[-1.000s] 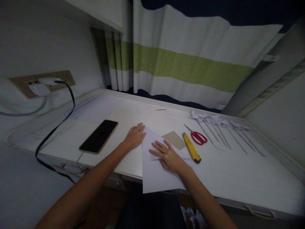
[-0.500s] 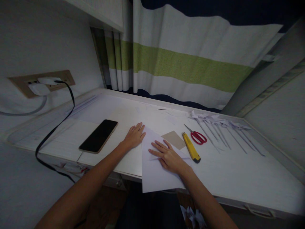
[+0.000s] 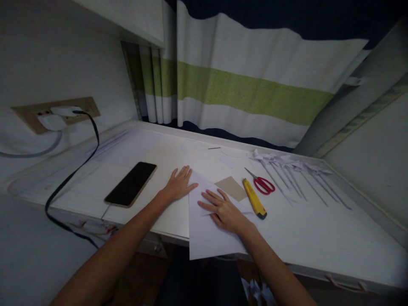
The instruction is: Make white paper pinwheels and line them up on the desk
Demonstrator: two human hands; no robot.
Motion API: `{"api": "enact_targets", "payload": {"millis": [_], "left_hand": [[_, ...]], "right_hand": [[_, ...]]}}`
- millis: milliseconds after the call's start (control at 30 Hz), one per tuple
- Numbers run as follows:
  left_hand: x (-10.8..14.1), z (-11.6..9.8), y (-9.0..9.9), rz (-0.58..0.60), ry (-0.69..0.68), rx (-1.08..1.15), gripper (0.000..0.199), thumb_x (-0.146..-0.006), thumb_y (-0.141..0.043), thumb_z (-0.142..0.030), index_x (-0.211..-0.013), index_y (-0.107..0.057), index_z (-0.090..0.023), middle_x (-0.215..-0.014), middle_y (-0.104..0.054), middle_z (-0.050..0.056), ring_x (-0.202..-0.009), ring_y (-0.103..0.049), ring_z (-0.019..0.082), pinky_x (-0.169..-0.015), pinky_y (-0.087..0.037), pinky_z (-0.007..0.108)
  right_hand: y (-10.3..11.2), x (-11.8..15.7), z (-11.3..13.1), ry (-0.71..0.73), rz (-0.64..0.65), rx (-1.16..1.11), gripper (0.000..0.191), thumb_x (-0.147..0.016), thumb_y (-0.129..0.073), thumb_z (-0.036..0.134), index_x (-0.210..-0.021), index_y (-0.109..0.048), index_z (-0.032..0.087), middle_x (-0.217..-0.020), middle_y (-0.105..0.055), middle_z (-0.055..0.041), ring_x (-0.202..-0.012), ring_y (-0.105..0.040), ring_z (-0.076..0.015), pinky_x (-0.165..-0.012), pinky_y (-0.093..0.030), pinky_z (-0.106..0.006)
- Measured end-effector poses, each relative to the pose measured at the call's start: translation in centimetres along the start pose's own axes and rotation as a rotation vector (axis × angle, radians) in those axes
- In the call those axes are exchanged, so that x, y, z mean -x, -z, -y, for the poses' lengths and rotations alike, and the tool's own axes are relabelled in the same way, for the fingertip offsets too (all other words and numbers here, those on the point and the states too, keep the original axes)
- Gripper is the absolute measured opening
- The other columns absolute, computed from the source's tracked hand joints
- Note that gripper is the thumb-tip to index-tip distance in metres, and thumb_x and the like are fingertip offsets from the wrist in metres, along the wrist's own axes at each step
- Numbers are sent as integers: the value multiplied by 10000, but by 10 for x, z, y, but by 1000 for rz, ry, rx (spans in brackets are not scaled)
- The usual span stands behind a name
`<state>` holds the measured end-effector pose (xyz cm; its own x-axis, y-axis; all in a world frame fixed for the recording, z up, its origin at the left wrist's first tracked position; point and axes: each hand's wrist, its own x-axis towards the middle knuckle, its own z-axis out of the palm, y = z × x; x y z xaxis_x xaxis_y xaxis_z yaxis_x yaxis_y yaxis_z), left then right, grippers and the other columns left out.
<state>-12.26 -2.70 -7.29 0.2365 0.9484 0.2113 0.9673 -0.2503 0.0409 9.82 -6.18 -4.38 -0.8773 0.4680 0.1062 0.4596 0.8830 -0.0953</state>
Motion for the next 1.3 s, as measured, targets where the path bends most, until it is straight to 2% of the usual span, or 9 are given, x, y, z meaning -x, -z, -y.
{"api": "enact_targets", "payload": {"millis": [333,467,667,867,933,1033,1100,1167,1300], "left_hand": [[4,-3,4,-50,60,12,639,-791,-205,-559,-1225,-351,-113,-1256,-377,176,-1228,-200,259,-969,-91,485],[3,-3,2,-58,55,6,639,-795,-196,-554,-1226,-349,-108,-1263,-369,177,-1233,-187,256,-965,-94,495],[3,-2,2,-39,21,33,600,-813,-186,-518,-1246,-319,-125,-1313,-325,124,-1232,-200,238,-979,-51,497],[3,-4,3,-44,22,36,589,-812,-205,-517,-1247,-316,-136,-1305,-341,123,-1224,-227,227,-975,18,512],[3,-4,3,-48,23,36,593,-810,-201,-523,-1246,-319,-138,-1305,-340,125,-1222,-233,229,-971,25,519],[3,-4,4,-51,27,26,598,-809,-187,-525,-1242,-325,-138,-1303,-343,126,-1221,-235,239,-964,25,536],[3,-4,4,-37,22,15,578,-815,-195,-502,-1244,-321,-137,-1306,-337,126,-1223,-230,238,-958,28,549],[3,-3,4,-15,20,1,530,-822,-229,-452,-1248,-315,-150,-1317,-322,120,-1226,-223,228,-956,38,552],[2,-3,2,-6,30,-10,482,-815,-275,-370,-1252,-309,-169,-1327,-308,106,-1227,-221,211,-957,63,544]], "right_hand": [[0,0,0,2,-14,0,506,-745,-414,152,-1235,-357,264,-1324,-323,-43,-1240,-207,-182,-994,-154,-456],[0,0,0,-5,-11,-2,496,-754,-410,162,-1236,-356,266,-1327,-319,-41,-1238,-211,-183,-993,-151,-458],[0,0,1,-9,-6,-16,487,-755,-421,178,-1232,-364,262,-1324,-323,-48,-1240,-208,-181,-996,-134,-454],[17,-1,3,-11,85,-92,498,-790,-385,403,-1249,-342,214,-1337,-290,-84,-1245,-195,-201,-1003,-100,-462],[24,-11,4,-41,76,-96,516,-819,-305,436,-1258,-329,165,-1325,-309,-107,-1240,-212,-198,-1008,-127,-441],[26,-39,6,-165,-28,-36,503,-851,-243,354,-1257,-315,65,-1313,-315,-149,-1232,-235,-195,-1010,-187,-378],[20,-61,5,-240,-45,2,506,-840,-281,297,-1258,-288,11,-1317,-289,-183,-1234,-221,-222,-1004,-206,-374],[11,-81,3,-316,-1,5,524,-830,-309,263,-1254,-263,-40,-1321,-248,-220,-1237,-197,-259,-996,-207,-395],[-8,-99,-3,-420,15,-6,519,-845,-272,273,-1258,-247,-41,-1319,-253,-218,-1237,-194,-267,-982,-209,-425]]}}
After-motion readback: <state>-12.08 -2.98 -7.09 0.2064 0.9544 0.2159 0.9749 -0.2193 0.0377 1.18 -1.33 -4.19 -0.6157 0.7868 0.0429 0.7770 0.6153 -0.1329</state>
